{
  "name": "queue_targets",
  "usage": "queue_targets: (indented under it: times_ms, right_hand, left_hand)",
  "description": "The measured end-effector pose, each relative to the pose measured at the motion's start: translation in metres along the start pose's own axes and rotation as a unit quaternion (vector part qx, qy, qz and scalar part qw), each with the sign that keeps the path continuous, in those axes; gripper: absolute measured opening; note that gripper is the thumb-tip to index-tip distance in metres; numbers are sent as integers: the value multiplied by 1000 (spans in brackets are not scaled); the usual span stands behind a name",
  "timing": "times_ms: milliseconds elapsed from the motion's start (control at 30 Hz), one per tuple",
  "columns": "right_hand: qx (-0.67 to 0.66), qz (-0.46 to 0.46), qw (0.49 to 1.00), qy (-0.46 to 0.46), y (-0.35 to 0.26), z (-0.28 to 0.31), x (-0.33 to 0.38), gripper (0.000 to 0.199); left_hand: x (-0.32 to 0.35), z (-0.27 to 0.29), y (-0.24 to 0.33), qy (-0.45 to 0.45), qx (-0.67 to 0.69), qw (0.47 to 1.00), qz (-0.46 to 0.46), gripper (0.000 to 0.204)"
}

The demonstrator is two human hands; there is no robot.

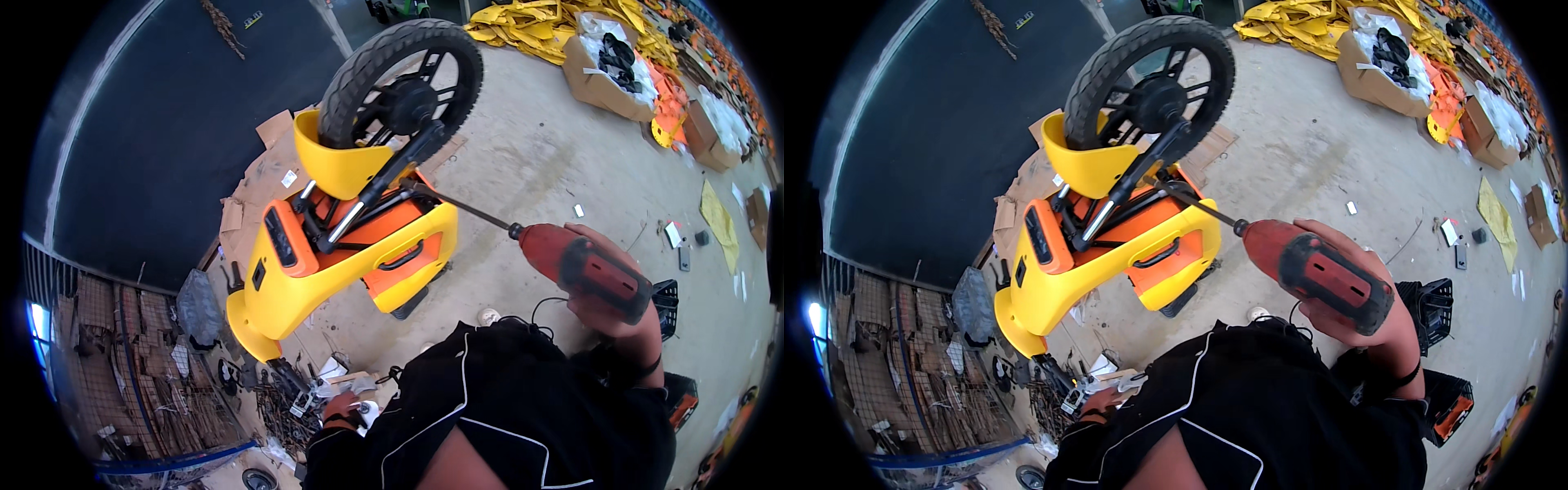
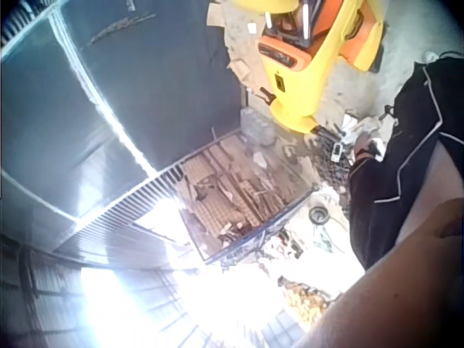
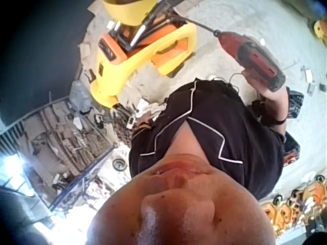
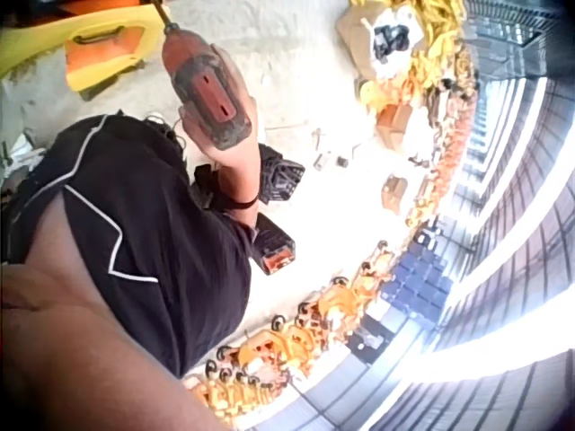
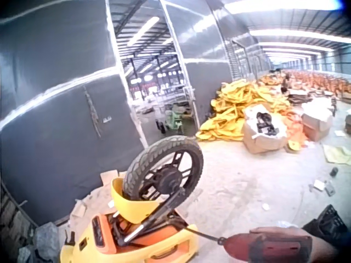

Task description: The person uses a red power drill to tighten bolts on the front wheel fork and various body panels of a yellow electric scooter on a warehouse floor.

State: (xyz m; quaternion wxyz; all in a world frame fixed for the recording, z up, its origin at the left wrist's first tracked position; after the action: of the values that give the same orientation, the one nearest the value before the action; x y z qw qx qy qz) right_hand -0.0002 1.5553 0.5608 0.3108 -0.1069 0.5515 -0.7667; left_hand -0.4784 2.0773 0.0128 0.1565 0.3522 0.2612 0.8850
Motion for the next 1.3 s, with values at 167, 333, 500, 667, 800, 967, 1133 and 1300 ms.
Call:
queue_targets:
  times_ms: [167,333,500,667,800,967,1133,1300]
  right_hand:
    - [-98,-42,993,50,58,58,19,78]
    - [-317,-68,946,-2,125,74,1,67]
    - [-380,-63,923,27,181,83,-6,57]
    - [-398,-99,911,29,212,73,-11,58]
    - [-402,-115,908,22,225,73,-13,59]
    - [-414,-92,906,-8,226,72,-17,51]
    - [-410,-86,908,3,221,84,-18,50]
    - [-400,-80,913,-8,217,75,-19,50]
  left_hand:
    - [-168,-25,42,149,71,977,133,41]
    - [-245,25,61,213,180,950,143,40]
    - [-209,296,174,465,123,834,271,36]
    - [-152,465,315,699,-119,690,145,51]
    - [-154,557,378,741,-237,614,138,106]
    - [-173,587,353,711,-254,644,125,120]
    - [-166,609,350,721,-192,662,71,125]
    - [-147,636,343,719,-192,666,47,120]
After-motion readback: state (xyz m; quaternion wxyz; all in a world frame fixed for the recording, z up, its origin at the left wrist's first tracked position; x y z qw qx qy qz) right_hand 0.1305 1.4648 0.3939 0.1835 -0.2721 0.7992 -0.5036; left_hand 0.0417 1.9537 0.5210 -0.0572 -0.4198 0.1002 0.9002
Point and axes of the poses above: each hand's wrist, its own x-axis away from the middle knuckle, its own z-axis out of the back of the hand, y = z × x, the point moved 7 cm from there along -x, towards the middle knuckle, and after that the axes turned 6 degrees about -z, right-handed, at the moved point
